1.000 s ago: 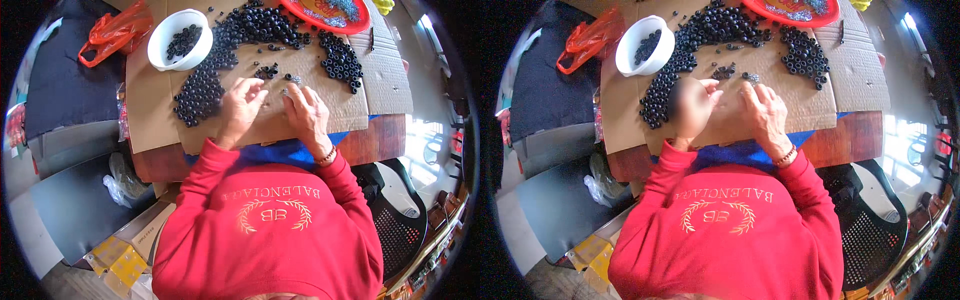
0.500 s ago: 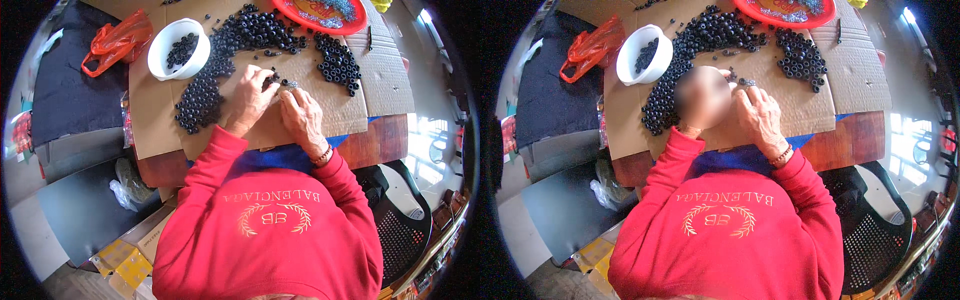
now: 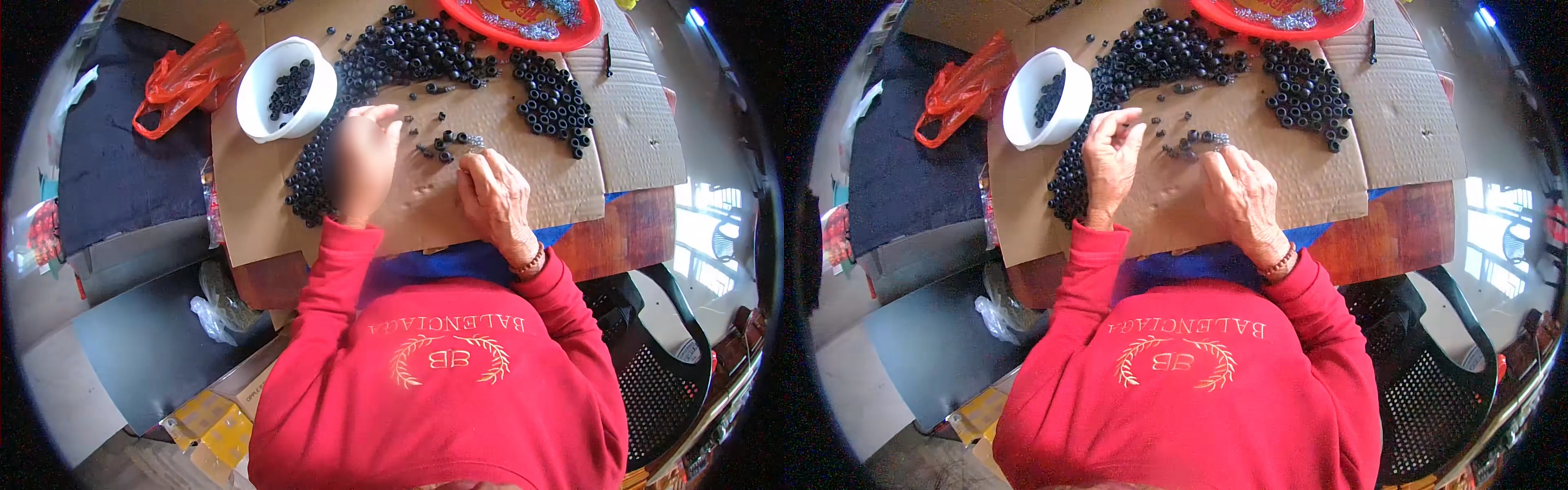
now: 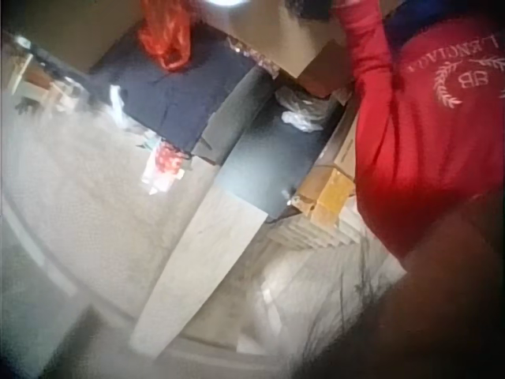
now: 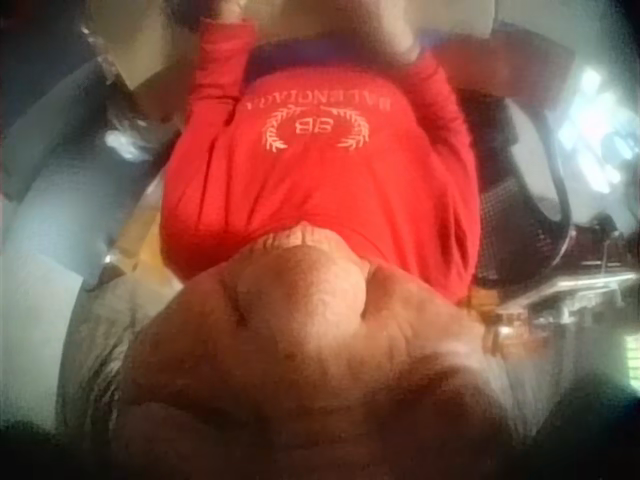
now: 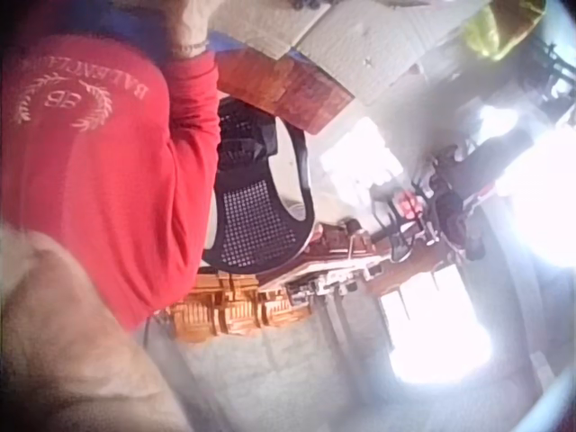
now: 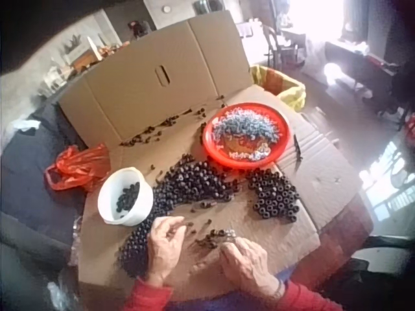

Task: The person assembles small black plastic components by hand, inserting tiny clear beads into them.

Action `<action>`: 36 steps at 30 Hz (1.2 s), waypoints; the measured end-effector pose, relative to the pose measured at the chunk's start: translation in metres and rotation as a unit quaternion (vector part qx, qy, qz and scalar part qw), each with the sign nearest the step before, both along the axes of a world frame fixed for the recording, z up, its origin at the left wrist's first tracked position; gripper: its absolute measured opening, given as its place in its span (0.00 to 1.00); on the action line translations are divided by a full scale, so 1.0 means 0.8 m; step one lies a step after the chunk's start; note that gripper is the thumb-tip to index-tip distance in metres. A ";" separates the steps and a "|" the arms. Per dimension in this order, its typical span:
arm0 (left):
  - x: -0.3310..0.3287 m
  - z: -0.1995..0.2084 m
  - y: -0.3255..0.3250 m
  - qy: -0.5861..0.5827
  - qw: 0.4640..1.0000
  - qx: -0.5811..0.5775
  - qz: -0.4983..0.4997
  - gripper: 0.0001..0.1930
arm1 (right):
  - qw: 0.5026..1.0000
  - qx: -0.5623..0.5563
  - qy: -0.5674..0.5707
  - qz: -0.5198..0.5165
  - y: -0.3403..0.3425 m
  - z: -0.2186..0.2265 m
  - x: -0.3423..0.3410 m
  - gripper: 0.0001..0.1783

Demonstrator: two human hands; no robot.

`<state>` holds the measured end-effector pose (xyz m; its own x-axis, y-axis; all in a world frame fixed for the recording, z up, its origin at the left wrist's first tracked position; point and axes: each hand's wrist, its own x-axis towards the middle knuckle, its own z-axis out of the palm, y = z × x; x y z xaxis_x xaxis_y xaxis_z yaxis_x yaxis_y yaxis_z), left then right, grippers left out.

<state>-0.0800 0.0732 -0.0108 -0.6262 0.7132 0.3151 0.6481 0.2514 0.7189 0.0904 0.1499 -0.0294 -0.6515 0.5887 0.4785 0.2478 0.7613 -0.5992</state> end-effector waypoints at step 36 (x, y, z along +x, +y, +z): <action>0.035 0.018 0.025 -0.104 0.988 -0.017 -0.116 0.10 | 0.999 -0.045 0.029 0.009 0.001 0.003 0.003 0.06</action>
